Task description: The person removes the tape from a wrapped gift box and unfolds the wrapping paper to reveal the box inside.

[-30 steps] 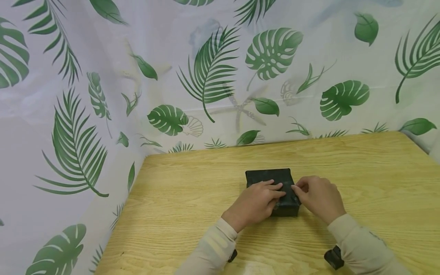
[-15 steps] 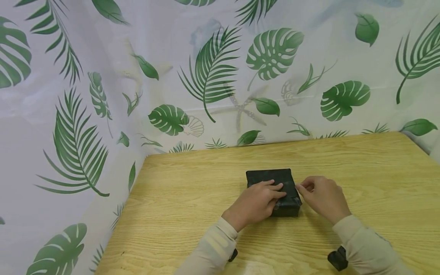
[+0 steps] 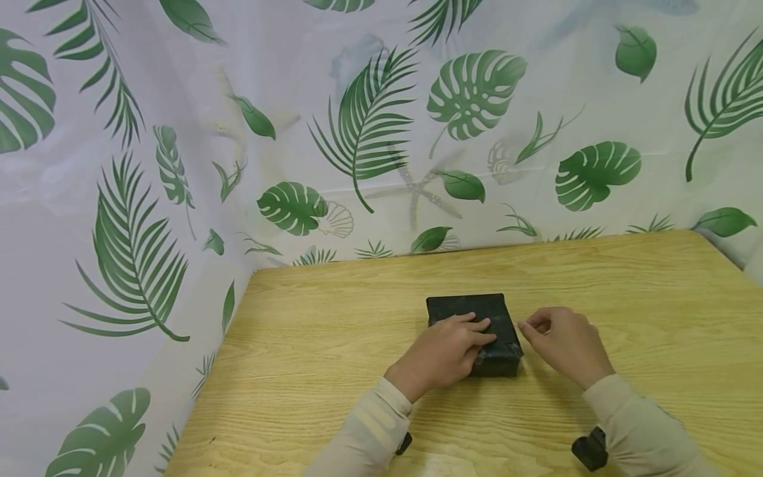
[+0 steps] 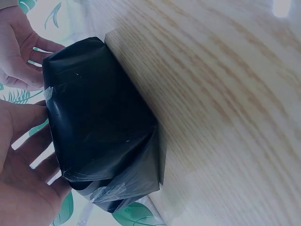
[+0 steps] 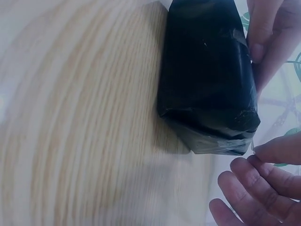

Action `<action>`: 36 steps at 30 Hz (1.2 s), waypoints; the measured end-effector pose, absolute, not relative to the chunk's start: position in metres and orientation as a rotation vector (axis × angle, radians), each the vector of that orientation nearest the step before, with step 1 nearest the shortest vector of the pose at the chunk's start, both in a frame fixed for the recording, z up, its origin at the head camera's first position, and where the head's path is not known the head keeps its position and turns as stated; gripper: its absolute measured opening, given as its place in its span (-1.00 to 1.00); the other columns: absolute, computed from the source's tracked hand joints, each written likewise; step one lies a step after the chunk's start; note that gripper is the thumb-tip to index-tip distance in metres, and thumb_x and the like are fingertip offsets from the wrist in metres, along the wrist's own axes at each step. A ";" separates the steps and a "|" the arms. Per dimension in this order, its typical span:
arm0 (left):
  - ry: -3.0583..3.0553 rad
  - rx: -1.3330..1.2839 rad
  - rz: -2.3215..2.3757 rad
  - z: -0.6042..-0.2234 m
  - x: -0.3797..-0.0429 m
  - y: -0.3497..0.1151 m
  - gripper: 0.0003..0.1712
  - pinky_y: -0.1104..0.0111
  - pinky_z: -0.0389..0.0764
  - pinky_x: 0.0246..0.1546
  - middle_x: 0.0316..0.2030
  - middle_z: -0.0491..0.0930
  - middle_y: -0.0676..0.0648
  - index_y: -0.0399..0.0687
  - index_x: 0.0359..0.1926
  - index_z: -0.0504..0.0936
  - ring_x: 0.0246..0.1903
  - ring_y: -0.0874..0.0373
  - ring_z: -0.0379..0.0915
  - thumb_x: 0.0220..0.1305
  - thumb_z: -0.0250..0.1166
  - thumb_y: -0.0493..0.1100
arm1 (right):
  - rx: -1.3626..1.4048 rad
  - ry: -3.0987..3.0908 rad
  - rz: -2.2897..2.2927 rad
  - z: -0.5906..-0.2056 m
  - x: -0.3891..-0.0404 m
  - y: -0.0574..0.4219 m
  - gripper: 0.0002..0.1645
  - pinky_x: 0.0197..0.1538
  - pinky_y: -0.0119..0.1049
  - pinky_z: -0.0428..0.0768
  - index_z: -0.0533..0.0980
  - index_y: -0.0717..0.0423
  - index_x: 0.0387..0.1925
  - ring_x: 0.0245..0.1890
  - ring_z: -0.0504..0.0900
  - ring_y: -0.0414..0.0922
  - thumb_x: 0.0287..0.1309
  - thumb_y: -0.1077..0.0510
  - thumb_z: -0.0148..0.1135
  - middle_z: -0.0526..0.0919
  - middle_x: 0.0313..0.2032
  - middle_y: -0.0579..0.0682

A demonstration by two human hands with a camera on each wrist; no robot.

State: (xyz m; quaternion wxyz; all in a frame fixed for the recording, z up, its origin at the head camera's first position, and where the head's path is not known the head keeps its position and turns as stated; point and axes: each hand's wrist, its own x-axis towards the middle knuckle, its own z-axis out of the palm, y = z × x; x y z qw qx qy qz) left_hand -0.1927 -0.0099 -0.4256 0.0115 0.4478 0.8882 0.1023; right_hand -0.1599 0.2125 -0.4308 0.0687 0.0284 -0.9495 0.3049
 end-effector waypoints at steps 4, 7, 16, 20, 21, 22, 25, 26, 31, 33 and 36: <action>2.771 1.401 0.306 -0.426 -0.193 -0.010 -0.62 0.39 0.18 0.42 0.38 0.40 0.00 0.02 0.29 0.60 0.43 0.10 0.23 0.58 0.07 -0.17 | 0.083 -2.867 0.925 -0.431 -0.159 0.215 -0.69 -0.39 0.02 0.62 0.70 0.33 -0.26 -0.43 0.68 0.01 0.35 0.11 0.27 0.73 -0.39 0.08; 2.772 1.405 0.307 -0.426 -0.193 -0.010 -0.62 0.39 0.18 0.42 0.38 0.41 0.00 0.03 0.29 0.61 0.43 0.10 0.24 0.58 0.08 -0.18 | 0.078 -2.869 0.937 -0.432 -0.157 0.218 -0.69 -0.38 0.02 0.63 0.70 0.33 -0.25 -0.41 0.68 0.03 0.36 0.11 0.26 0.73 -0.38 0.09; 2.794 1.426 0.291 -0.432 -0.192 -0.010 -0.63 0.39 0.18 0.42 0.37 0.42 -0.01 0.02 0.28 0.62 0.42 0.10 0.25 0.57 0.09 -0.17 | 0.071 -2.876 0.966 -0.435 -0.154 0.229 -0.66 -0.43 -0.10 0.60 0.70 0.31 -0.23 -0.40 0.67 -0.01 0.38 0.07 0.25 0.73 -0.37 0.05; 2.808 1.468 0.264 -0.432 -0.192 -0.010 -0.63 0.38 0.18 0.42 0.36 0.44 -0.02 0.01 0.28 0.62 0.41 0.09 0.27 0.57 0.10 -0.16 | 0.094 -2.874 0.963 -0.436 -0.153 0.234 -0.67 -0.42 -0.09 0.59 0.69 0.29 -0.23 -0.40 0.68 -0.01 0.39 0.05 0.26 0.73 -0.35 0.06; 2.816 1.486 0.250 -0.432 -0.192 -0.009 -0.63 0.38 0.19 0.42 0.35 0.45 -0.01 0.01 0.27 0.63 0.40 0.10 0.29 0.56 0.11 -0.16 | 0.100 -2.876 0.962 -0.436 -0.153 0.236 -0.67 -0.43 -0.11 0.59 0.69 0.29 -0.22 -0.40 0.67 -0.02 0.40 0.05 0.26 0.73 -0.35 0.06; 2.827 1.503 0.237 -0.432 -0.192 -0.010 -0.64 0.38 0.21 0.41 0.34 0.46 -0.01 0.01 0.27 0.63 0.39 0.10 0.32 0.56 0.12 -0.16 | 0.104 -2.879 0.966 -0.436 -0.153 0.237 -0.66 -0.44 -0.12 0.58 0.69 0.29 -0.21 -0.42 0.67 -0.03 0.40 0.05 0.25 0.73 -0.36 0.05; 2.857 1.540 0.229 -0.433 -0.191 -0.011 -0.65 0.38 0.27 0.39 0.32 0.49 -0.01 0.01 0.24 0.66 0.34 0.11 0.38 0.55 0.14 -0.15 | 0.117 -2.884 0.964 -0.435 -0.153 0.241 -0.67 -0.47 -0.14 0.57 0.68 0.28 -0.19 -0.43 0.66 -0.05 0.42 0.05 0.24 0.73 -0.36 0.05; 2.863 1.541 0.238 -0.433 -0.191 -0.011 -0.65 0.38 0.28 0.38 0.32 0.49 -0.01 0.01 0.24 0.66 0.33 0.13 0.39 0.55 0.14 -0.15 | 0.121 -2.882 0.957 -0.435 -0.153 0.242 -0.67 -0.46 -0.11 0.58 0.68 0.28 -0.19 -0.42 0.67 -0.03 0.42 0.06 0.24 0.73 -0.36 0.05; 2.887 1.569 0.327 -0.430 -0.191 -0.015 -0.66 0.43 0.30 0.35 0.32 0.50 -0.04 0.00 0.23 0.66 0.31 0.18 0.41 0.55 0.15 -0.15 | 0.153 -2.845 0.921 -0.429 -0.153 0.241 -0.74 -0.35 0.04 0.63 0.69 0.24 -0.19 -0.30 0.70 0.09 0.41 0.09 0.26 0.74 -0.29 0.11; 2.915 1.595 0.392 -0.428 -0.191 -0.019 -0.68 0.46 0.34 0.31 0.28 0.54 -0.03 -0.01 0.20 0.69 0.28 0.19 0.45 0.54 0.16 -0.17 | 0.184 -2.818 0.924 -0.426 -0.154 0.239 -0.75 -0.31 0.05 0.64 0.69 0.23 -0.16 -0.29 0.71 0.09 0.40 0.10 0.26 0.74 -0.26 0.12; 2.970 1.575 0.543 -0.424 -0.192 -0.029 -0.71 0.51 0.43 0.22 0.16 0.64 -0.01 -0.02 0.13 0.72 0.18 0.21 0.53 0.51 0.19 -0.23 | 0.257 -2.754 0.937 -0.422 -0.155 0.233 -0.76 -0.23 0.07 0.66 0.68 0.24 -0.12 -0.26 0.72 0.10 0.39 0.13 0.28 0.74 -0.22 0.14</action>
